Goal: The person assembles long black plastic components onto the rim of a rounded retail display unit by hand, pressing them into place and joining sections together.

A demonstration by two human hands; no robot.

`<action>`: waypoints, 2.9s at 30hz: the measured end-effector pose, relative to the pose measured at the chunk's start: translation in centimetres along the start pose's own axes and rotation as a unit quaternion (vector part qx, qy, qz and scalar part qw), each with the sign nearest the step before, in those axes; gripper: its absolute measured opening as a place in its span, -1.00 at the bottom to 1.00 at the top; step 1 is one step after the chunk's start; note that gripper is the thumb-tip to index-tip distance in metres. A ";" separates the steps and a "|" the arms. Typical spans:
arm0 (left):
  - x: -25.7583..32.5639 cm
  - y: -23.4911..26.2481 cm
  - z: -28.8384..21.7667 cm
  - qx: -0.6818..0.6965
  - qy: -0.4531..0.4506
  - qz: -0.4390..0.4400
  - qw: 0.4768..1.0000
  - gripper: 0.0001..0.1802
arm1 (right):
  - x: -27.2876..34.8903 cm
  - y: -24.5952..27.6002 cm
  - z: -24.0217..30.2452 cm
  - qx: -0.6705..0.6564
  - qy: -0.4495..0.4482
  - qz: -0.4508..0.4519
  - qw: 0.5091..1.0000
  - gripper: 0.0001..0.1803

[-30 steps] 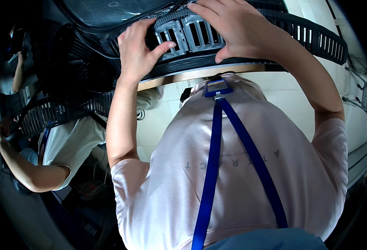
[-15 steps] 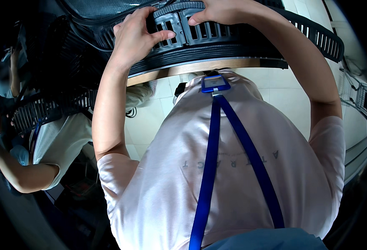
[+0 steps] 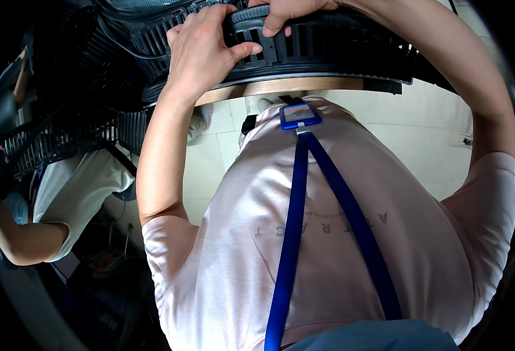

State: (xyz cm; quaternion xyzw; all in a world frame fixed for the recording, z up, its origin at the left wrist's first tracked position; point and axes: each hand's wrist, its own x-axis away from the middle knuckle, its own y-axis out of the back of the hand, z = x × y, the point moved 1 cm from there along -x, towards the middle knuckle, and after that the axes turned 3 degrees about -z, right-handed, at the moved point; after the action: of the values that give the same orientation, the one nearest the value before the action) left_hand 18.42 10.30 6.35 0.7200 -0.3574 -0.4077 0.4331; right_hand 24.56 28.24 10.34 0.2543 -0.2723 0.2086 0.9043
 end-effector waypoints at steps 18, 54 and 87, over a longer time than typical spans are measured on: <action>1.4 1.0 -1.2 -0.058 -0.011 -0.015 0.998 -0.43 | -0.7 -2.7 -1.4 0.109 0.134 -0.152 0.973 -0.65; -5.2 2.6 0.3 0.259 0.011 0.438 0.861 -0.89 | 3.3 -2.8 -1.9 0.062 0.093 -0.117 0.987 -0.77; -7.0 2.5 6.3 0.342 0.025 0.449 0.825 -0.81 | 5.1 -8.5 -2.8 0.481 0.166 -0.475 0.718 -0.22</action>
State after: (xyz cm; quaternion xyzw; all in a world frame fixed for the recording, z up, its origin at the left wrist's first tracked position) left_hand 9.51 13.43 8.73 0.5921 -0.7468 -0.0014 0.3028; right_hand 33.95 24.43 8.44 0.7125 0.1753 -0.1064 0.6711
